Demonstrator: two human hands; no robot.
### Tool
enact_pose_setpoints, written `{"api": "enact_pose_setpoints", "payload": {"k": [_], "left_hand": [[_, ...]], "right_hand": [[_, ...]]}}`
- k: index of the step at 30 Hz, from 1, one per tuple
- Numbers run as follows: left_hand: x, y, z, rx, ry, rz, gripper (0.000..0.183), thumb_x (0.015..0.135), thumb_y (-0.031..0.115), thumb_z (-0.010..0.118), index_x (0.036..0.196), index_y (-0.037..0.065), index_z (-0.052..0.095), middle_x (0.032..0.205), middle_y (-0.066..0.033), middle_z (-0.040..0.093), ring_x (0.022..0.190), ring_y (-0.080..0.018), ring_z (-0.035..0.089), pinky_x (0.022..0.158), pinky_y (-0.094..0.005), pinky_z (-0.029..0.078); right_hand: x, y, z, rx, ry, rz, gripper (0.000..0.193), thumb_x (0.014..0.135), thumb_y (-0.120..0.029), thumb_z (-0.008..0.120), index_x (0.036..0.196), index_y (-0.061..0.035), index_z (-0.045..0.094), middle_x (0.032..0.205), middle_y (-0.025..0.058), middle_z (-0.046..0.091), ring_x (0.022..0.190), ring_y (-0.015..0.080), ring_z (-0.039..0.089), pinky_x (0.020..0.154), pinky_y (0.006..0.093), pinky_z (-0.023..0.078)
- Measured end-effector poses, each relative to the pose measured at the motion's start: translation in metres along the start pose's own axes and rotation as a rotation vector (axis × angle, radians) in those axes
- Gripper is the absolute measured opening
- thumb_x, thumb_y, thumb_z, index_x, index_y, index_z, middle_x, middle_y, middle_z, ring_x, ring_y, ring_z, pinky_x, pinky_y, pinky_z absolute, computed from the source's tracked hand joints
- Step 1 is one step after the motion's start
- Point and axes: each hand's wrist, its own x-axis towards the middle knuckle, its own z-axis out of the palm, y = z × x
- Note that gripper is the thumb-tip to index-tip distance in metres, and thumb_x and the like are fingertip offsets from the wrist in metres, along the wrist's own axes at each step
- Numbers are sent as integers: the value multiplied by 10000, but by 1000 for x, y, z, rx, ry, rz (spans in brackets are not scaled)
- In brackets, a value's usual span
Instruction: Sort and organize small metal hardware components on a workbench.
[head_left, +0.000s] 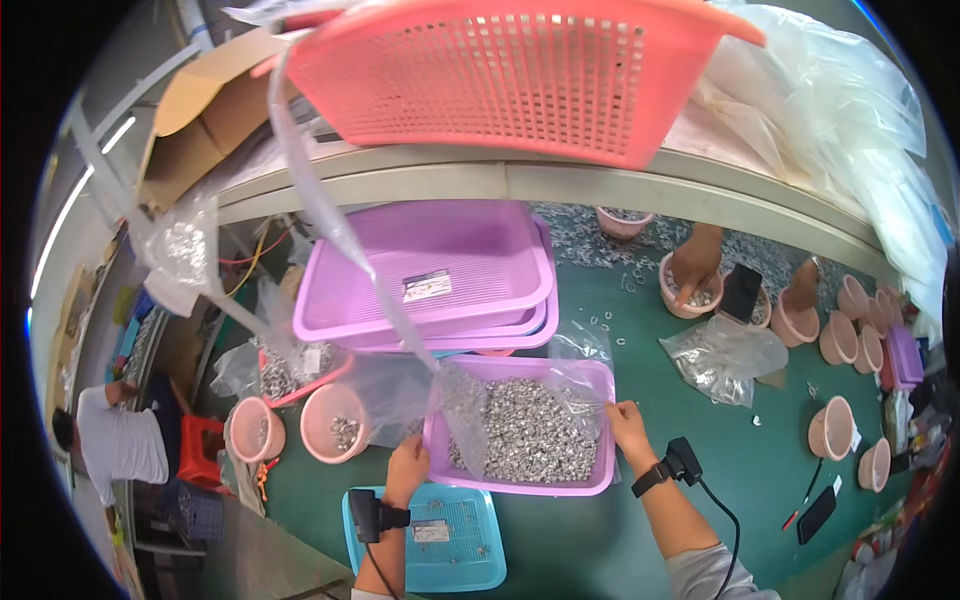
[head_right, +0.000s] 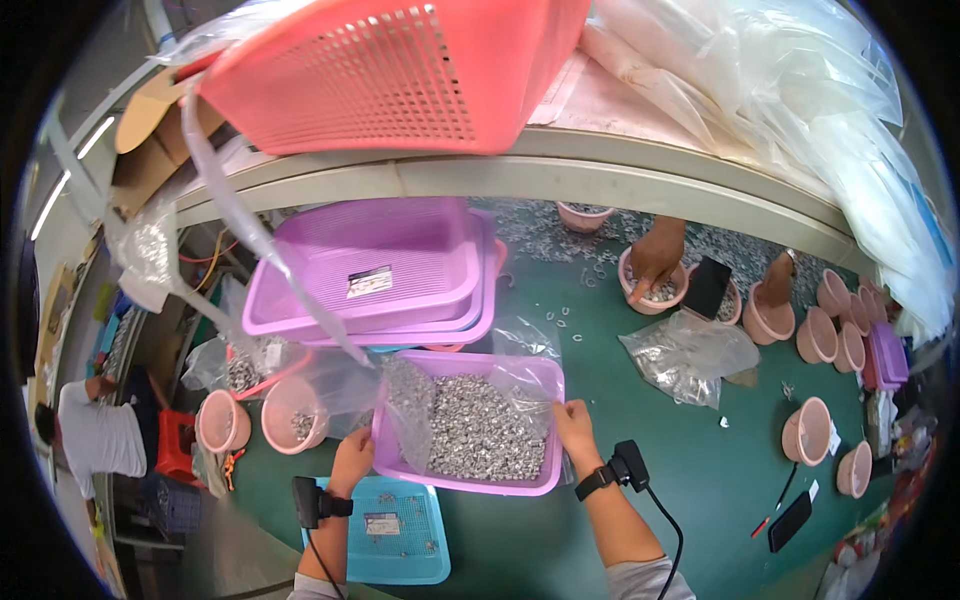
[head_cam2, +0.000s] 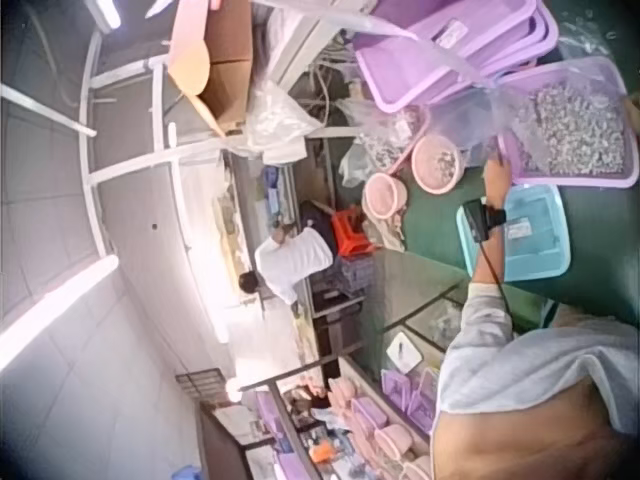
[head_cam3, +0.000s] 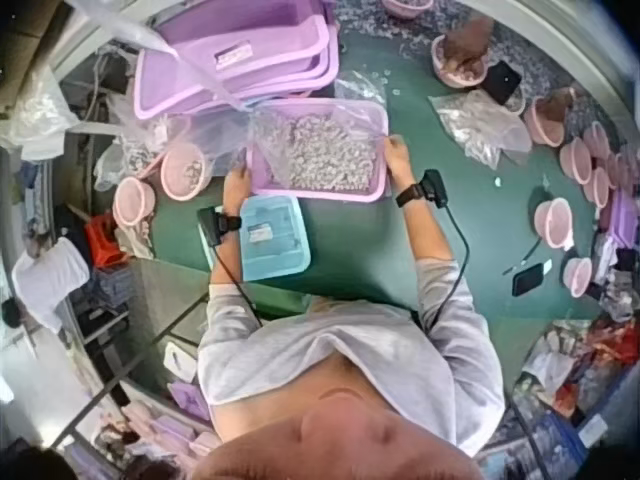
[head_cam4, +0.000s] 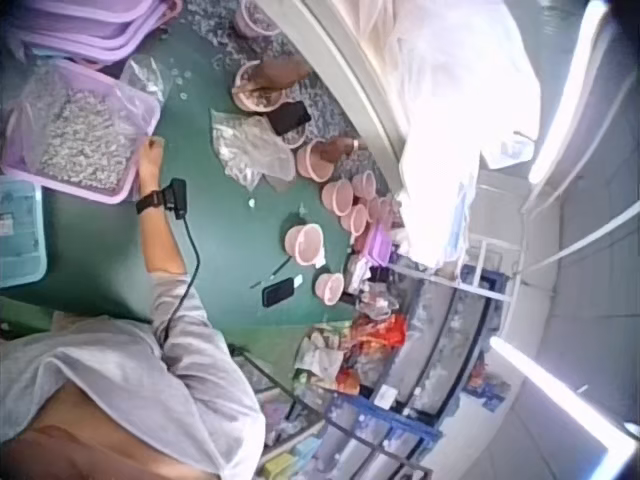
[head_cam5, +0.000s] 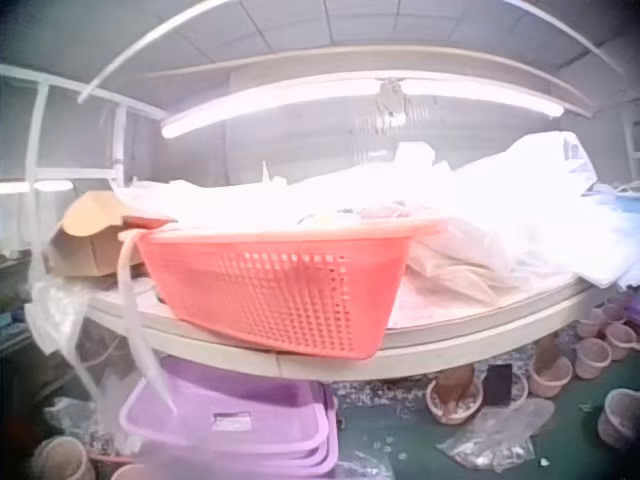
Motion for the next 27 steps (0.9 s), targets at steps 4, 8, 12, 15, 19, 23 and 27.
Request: {"api": "enact_pose_setpoints", "payload": {"k": [4,8,12,15,19,23,27], "left_hand": [[37,18,10,181,41,-46,242,747,219,458,845,26,565,822,-215,553,753,-377,533,671,-417,429],[60,8,25,516,95,-415,314,636,259,495,866,71,594,758,-192,578,730,-357,553,662,-413,445],[57,-7,39,324,72,58,150,563,5,519,700,-45,551,685,-181,569,582,-274,553,559,-341,424],[37,-63,13,180,147,121,199,708,127,494,761,-47,576,696,-166,587,596,-257,542,569,-351,421],[21,18,40,0,117,248,185,694,103,499,774,-42,582,683,-137,590,577,-231,538,560,-334,425],[-13,133,63,-169,-57,350,184,691,99,501,776,-42,582,684,-132,590,578,-224,536,558,-329,425],[-66,236,110,-291,-317,465,183,688,95,504,779,-42,582,684,-127,590,578,-217,535,557,-325,424]], "right_hand": [[3,-2,14,-167,114,-96,333,760,-302,520,652,12,485,559,85,494,516,156,458,464,321,364],[0,-5,31,-265,221,-107,423,740,-397,510,663,16,562,615,212,541,604,360,545,534,398,418],[-9,2,16,17,218,-159,334,730,-358,542,659,-32,561,594,169,536,553,322,534,516,374,413],[-43,-22,8,69,120,-135,321,765,-330,526,699,-19,561,544,123,526,473,225,531,475,333,402],[-115,-4,-72,302,178,48,307,794,-320,528,808,-20,594,541,-18,484,471,40,424,421,222,355],[-182,6,-143,452,265,207,309,786,-321,543,806,-18,601,547,-30,479,489,38,406,437,210,340],[-247,39,-210,490,440,241,306,784,-315,546,802,-14,602,548,-35,475,493,38,403,444,204,332]]}}
